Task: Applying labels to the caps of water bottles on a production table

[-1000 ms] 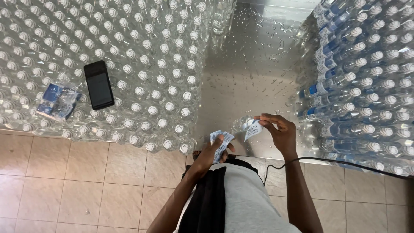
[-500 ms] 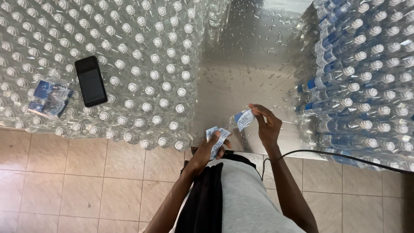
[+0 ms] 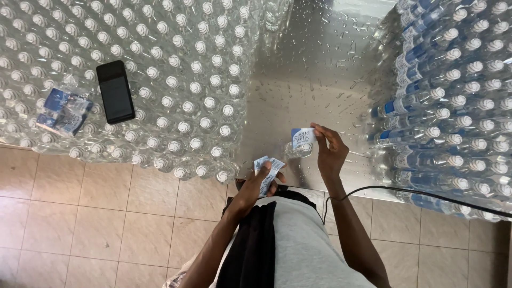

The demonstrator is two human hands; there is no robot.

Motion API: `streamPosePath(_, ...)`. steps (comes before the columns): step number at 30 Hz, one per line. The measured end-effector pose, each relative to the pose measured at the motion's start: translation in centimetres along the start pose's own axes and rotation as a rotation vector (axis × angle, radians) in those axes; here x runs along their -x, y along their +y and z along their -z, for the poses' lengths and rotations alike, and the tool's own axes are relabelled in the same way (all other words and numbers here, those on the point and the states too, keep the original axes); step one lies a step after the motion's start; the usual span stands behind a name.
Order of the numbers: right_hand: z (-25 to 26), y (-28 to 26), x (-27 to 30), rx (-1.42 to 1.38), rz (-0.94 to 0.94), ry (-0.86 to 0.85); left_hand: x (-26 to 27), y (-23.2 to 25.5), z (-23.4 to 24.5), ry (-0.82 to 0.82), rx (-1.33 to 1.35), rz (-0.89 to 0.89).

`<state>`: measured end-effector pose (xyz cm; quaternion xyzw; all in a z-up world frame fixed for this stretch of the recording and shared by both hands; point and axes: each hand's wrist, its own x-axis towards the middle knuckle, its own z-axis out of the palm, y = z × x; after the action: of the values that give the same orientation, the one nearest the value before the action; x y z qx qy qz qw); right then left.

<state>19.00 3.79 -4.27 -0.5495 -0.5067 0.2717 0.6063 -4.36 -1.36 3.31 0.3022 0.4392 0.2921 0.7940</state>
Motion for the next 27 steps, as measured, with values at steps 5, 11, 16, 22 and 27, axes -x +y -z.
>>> streamPosePath(5, 2.5, 0.2, 1.4, 0.049, -0.075, -0.101, -0.4, -2.2, 1.2, 0.042, 0.053, -0.033)
streamPosePath(11, 5.0, 2.5, 2.5, -0.036, -0.22, -0.09, -0.1, -1.2, 0.8, 0.044, 0.034, -0.033)
streamPosePath(16, 5.6, 2.4, 3.3, 0.046, -0.161, -0.158, -1.0, -2.7, 1.0, 0.019, 0.06, -0.035)
streamPosePath(22, 4.6, -1.3, 3.3, 0.295, 0.086, -0.211, -0.4, -1.2, 0.4, -0.008, 0.008, -0.047)
streamPosePath(27, 4.3, 1.3, 4.1, 0.294, 0.241, -0.093, 0.3, 0.8, -0.8, 0.0, -0.008, 0.005)
